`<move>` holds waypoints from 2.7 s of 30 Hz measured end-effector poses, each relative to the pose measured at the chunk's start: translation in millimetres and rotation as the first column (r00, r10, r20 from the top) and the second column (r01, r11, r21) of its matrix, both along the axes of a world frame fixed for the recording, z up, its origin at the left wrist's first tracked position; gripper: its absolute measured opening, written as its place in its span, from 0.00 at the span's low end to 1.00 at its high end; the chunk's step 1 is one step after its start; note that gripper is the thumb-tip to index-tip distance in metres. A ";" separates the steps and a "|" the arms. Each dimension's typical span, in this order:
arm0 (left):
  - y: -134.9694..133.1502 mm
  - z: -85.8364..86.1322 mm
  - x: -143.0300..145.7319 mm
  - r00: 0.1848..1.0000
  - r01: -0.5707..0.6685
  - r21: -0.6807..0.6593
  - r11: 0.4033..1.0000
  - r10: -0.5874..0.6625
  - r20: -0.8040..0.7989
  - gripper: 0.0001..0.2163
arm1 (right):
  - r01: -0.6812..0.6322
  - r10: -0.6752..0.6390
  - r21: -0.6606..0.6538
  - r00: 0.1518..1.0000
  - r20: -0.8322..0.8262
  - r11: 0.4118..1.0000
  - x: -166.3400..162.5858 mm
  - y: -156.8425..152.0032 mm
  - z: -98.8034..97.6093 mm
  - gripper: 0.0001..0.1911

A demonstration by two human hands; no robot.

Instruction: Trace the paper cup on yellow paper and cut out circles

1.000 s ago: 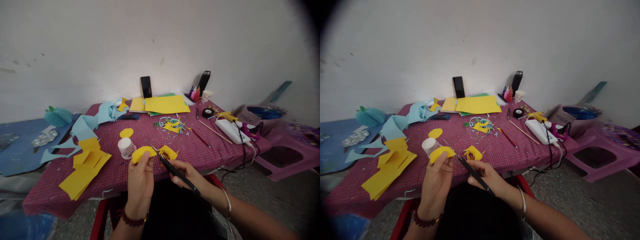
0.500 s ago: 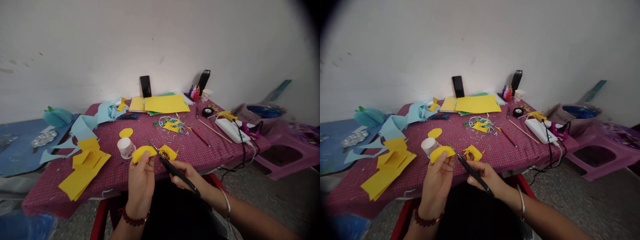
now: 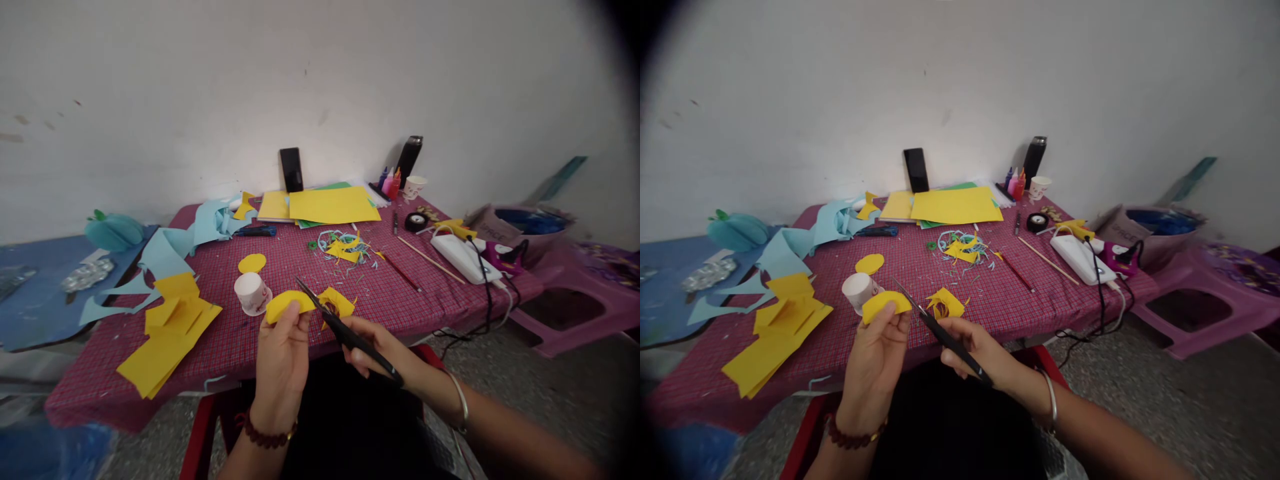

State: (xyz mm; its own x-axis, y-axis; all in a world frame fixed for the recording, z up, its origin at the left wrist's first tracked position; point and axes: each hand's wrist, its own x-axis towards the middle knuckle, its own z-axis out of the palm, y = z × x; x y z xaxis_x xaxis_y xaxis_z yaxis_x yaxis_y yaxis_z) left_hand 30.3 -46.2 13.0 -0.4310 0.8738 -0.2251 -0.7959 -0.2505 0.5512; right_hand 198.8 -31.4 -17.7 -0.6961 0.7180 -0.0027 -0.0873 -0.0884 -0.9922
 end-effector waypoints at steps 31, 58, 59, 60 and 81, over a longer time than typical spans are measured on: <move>0.5 -5.5 2.1 0.997 0.050 -0.062 0.997 -0.053 -0.056 0.10 | 0.052 -0.092 0.223 0.981 0.173 0.973 19.0 10.9 0.3 0.23; -23.0 -0.3 -5.1 0.331 0.454 -0.314 0.834 -0.485 -0.809 0.02 | -0.131 -0.075 0.591 0.947 0.311 0.796 -1.0 19.0 59.3 0.07; -23.0 -1.7 -5.7 0.318 0.450 -0.322 0.833 -0.486 -0.814 0.02 | -0.144 -0.050 0.553 0.946 0.321 0.821 -6.2 19.7 56.8 0.06; -23.1 -3.2 -6.4 0.307 0.444 -0.328 0.834 -0.486 -0.819 0.02 | -0.151 -0.023 0.507 0.947 0.321 0.848 -10.1 21.0 52.9 0.06; -23.3 -14.2 8.0 0.859 0.206 -0.071 0.976 -0.215 -0.465 0.05 | 0.135 -0.132 0.113 0.991 -0.027 0.984 -27.8 17.1 9.9 0.18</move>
State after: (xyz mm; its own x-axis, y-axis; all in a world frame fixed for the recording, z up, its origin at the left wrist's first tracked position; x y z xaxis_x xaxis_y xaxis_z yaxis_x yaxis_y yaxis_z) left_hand 38.3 -69.5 -1.2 -0.2961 0.9533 -0.0599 -0.4761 -0.0930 0.8745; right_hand 171.0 -14.3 -7.8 -0.5930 0.7993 0.0975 -0.1098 0.0397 -0.9932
